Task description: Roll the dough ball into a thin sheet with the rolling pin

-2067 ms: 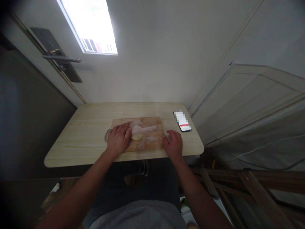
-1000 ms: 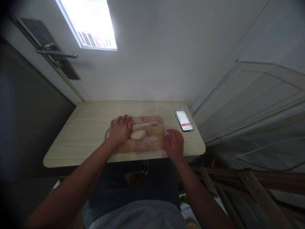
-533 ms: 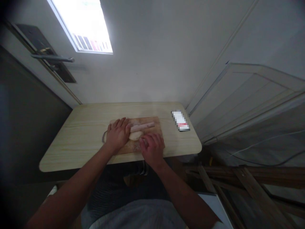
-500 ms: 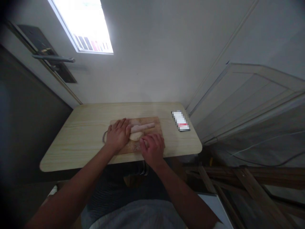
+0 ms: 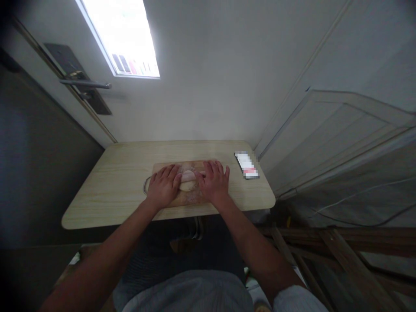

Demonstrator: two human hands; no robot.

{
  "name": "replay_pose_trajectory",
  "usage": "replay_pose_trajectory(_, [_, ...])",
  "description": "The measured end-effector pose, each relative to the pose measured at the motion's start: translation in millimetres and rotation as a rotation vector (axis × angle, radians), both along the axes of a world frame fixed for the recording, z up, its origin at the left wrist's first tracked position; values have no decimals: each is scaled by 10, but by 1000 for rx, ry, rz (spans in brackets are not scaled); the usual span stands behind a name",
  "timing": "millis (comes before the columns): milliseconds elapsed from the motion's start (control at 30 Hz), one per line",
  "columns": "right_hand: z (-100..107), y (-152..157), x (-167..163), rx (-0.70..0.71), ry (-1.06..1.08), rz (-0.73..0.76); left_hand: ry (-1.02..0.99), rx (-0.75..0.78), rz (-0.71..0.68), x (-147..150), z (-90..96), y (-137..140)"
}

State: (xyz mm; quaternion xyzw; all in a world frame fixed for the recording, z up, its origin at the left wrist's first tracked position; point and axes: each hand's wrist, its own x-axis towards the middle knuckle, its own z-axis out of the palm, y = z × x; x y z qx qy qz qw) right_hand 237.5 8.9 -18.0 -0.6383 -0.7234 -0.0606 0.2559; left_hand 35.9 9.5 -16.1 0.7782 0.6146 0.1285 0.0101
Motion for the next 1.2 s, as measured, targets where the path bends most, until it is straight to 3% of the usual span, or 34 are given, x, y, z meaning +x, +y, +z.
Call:
replay_pose_trajectory(300, [-54, -149, 84, -11, -68, 64, 2, 2, -24, -15, 0, 135])
replay_pose_trajectory(600, [18, -206, 127, -23, -84, 94, -55, 8, -80, -85, 14, 36])
replay_pose_trajectory(867, [-209, -447, 109, 195, 150, 19, -81, -14, -68, -71, 17, -97])
replay_pose_trajectory(1100, [-298, -531, -266, -24, 86, 203, -28, -3, -124, 96, 88, 81])
replay_pose_trajectory(1200, [-275, -538, -357, -82, 41, 199, -23, 1, -58, 134, 75, 227])
